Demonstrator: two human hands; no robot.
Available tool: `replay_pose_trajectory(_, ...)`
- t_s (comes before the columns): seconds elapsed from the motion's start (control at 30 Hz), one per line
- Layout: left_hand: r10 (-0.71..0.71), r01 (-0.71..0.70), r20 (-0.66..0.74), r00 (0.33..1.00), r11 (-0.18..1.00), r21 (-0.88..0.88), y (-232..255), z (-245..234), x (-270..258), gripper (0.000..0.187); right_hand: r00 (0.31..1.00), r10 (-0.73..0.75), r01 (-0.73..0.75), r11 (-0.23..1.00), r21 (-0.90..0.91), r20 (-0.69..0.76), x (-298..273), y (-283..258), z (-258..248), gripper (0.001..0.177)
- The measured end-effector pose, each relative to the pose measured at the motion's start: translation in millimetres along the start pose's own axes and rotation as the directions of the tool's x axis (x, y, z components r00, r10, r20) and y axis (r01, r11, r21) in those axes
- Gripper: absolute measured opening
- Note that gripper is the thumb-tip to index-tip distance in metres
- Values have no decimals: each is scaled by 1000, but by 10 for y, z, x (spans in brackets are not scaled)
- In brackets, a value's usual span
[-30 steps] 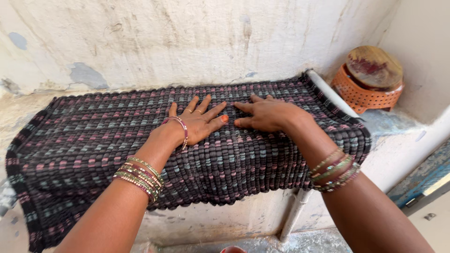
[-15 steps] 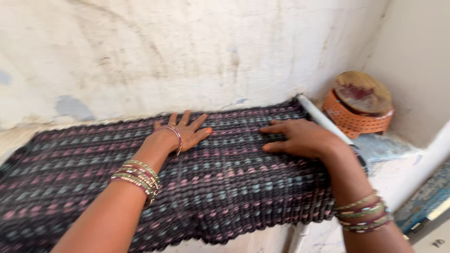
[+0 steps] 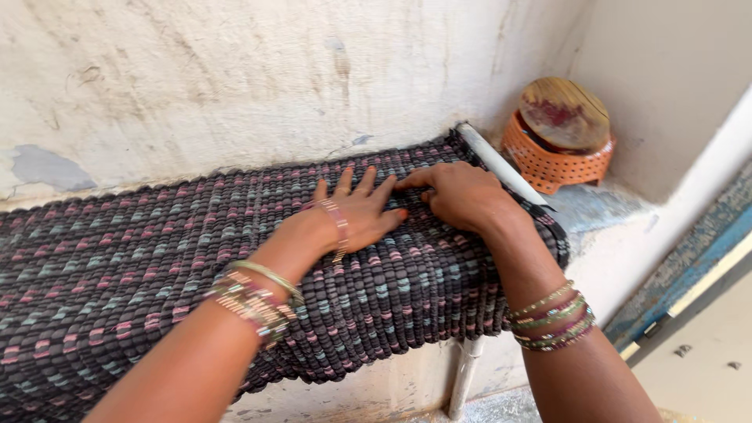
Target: The person cleans a fabric rug placed on an elevated concrete surface by hand, wetting it with soapy water poured from a plastic container, and scrubbing the surface with a small brush.
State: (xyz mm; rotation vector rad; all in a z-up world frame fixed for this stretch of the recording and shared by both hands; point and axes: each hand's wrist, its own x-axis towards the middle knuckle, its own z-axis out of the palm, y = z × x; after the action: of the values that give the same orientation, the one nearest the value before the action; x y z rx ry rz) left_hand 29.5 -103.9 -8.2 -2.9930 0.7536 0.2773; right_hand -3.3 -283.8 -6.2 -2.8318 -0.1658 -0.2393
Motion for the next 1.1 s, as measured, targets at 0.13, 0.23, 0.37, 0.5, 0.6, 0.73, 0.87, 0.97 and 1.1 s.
replay_pose_trajectory(0.13, 116, -116, -7, 993, 993, 13, -275, 80, -232, 82, 1000, 7, -7, 1000, -25, -13, -47, 3, 3, 42)
replay_pose_trajectory(0.23, 114, -114, 0, 994, 993, 34, -291, 98, -278, 84, 1000, 26, -27, 999, -29, -11, -41, -56, -19, 42)
replay_pose_trajectory(0.37, 70, -72, 74, 995, 997, 17, 29, 74, -278, 82, 1000, 20, -20, 1000, 8, -22, 19, -1, 13, 45)
replay_pose_trajectory(0.5, 141, -139, 93, 986, 990, -27, 313, 55, -319, 75, 983, 23, 10, 984, 180, -183, 132, 157, 2, 51)
replay_pose_trajectory(0.6, 162, -160, 85, 983, 987, -27, 241, 65, -315, 74, 971, 146, -114, 979, 169, -191, 118, 204, -30, 37)
replay_pose_trajectory(0.73, 145, -146, 25, 989, 988, 52, -87, 42, -103, 73, 979, 148, -130, 984, 125, -142, 67, 147, -54, 35)
replay_pose_trajectory(0.87, -28, 30, -35, 999, 998, 53, -486, -19, 191, 74, 983, 147, -136, 985, 106, -109, 41, 119, -66, 33)
replay_pose_trajectory(0.97, -82, 86, -78, 994, 995, 43, -564, 29, 342, 74, 985, 135, -125, 987, 99, -108, 41, 142, -61, 34)
replay_pose_trajectory(1.1, -126, 127, -57, 990, 992, 10, -361, 19, 260, 76, 981, 137, -126, 988, 86, -136, 53, 142, -41, 35)
